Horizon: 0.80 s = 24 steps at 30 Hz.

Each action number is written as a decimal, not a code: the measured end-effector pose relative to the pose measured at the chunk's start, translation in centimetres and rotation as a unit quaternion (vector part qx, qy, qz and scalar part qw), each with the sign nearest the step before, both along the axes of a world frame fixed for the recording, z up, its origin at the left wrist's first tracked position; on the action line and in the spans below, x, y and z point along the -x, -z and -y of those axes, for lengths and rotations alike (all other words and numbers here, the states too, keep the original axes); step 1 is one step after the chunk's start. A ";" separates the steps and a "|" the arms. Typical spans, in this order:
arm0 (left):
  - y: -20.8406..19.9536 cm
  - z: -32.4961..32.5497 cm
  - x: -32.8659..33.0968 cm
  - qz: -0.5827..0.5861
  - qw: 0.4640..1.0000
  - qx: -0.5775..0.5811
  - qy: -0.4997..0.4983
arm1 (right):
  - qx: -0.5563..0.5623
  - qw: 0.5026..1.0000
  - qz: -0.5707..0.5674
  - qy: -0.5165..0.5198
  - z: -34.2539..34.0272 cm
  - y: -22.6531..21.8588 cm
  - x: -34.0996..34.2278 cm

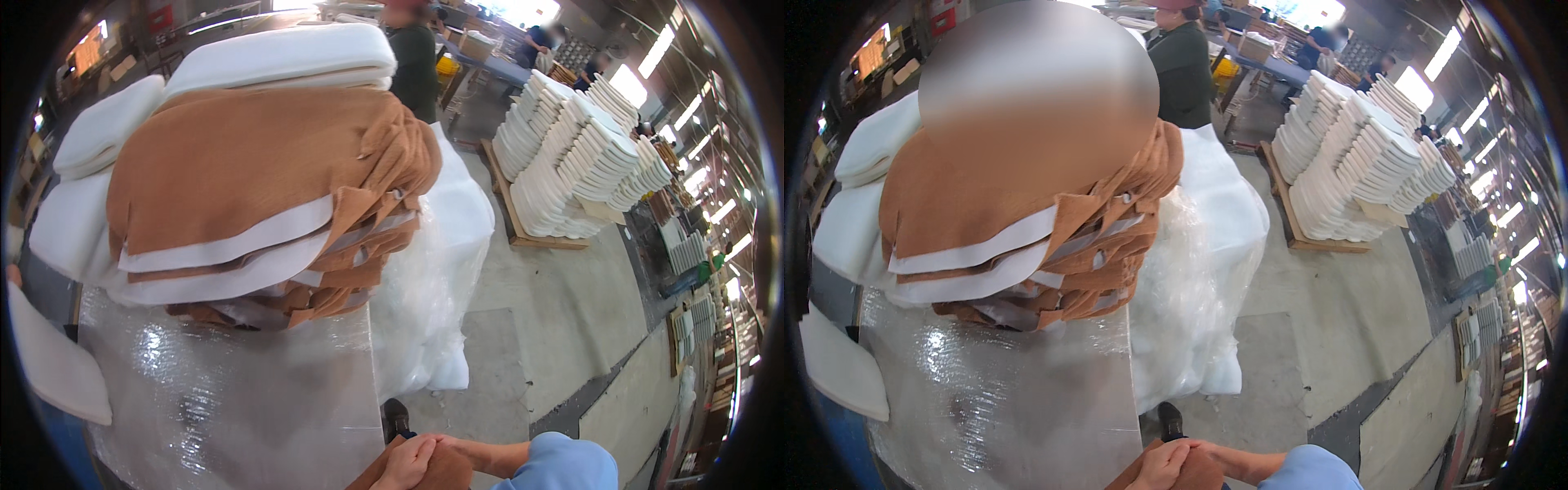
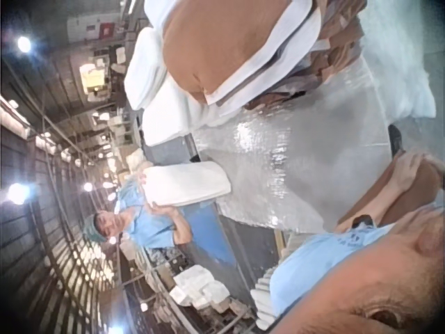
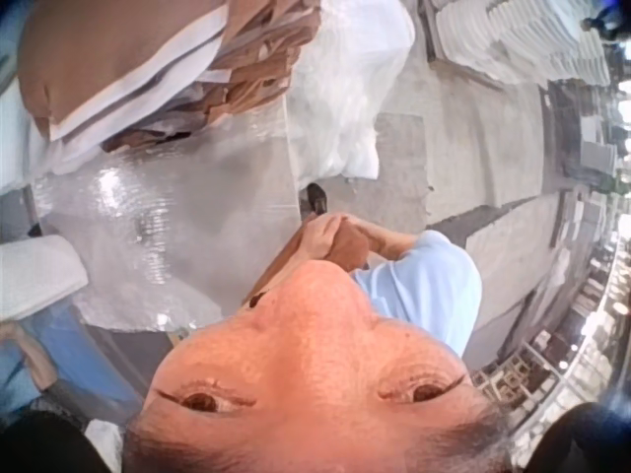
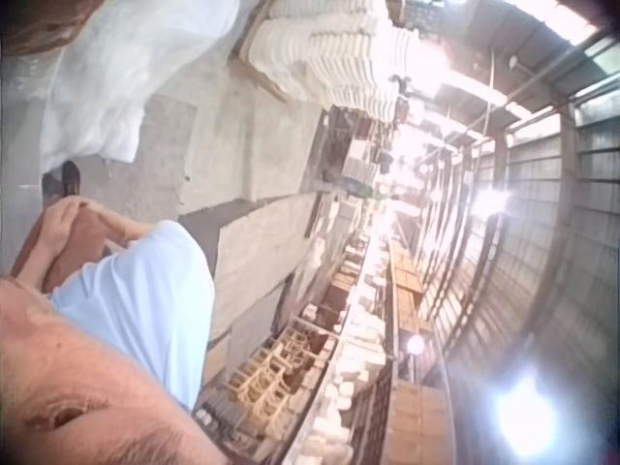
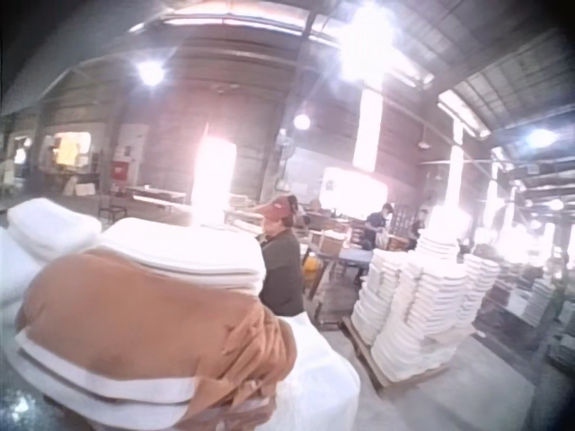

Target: The person inserts white foam cushions into brown fabric covers at a work table. They repeatedly pick up a foam piece, slide it into a cover, adjust the edges, and place the finished unit on a stack. A coworker performs similar actions across the table.

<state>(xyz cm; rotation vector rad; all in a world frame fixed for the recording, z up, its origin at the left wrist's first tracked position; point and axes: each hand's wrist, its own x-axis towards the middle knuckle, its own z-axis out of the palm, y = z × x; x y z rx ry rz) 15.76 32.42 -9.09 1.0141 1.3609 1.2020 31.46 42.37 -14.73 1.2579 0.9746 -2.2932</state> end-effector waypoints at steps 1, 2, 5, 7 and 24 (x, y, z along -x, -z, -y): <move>0.4 0.3 0.0 -0.002 1.000 0.012 -0.007 | -0.002 1.000 -0.001 0.002 0.0 0.2 -0.1; 0.9 0.6 0.0 -0.005 1.000 0.021 -0.015 | -0.002 1.000 0.000 0.003 0.1 0.4 -0.2; 2.1 1.1 0.0 -0.024 0.998 0.045 -0.036 | 0.002 1.000 -0.007 0.006 0.2 1.2 -0.4; 2.4 1.1 0.1 -0.044 0.997 0.047 -0.044 | -0.007 1.000 -0.012 0.006 0.4 1.9 0.0; -0.6 0.9 0.6 0.022 0.978 0.129 -0.162 | -0.160 0.957 -0.175 0.166 -1.7 -8.9 0.8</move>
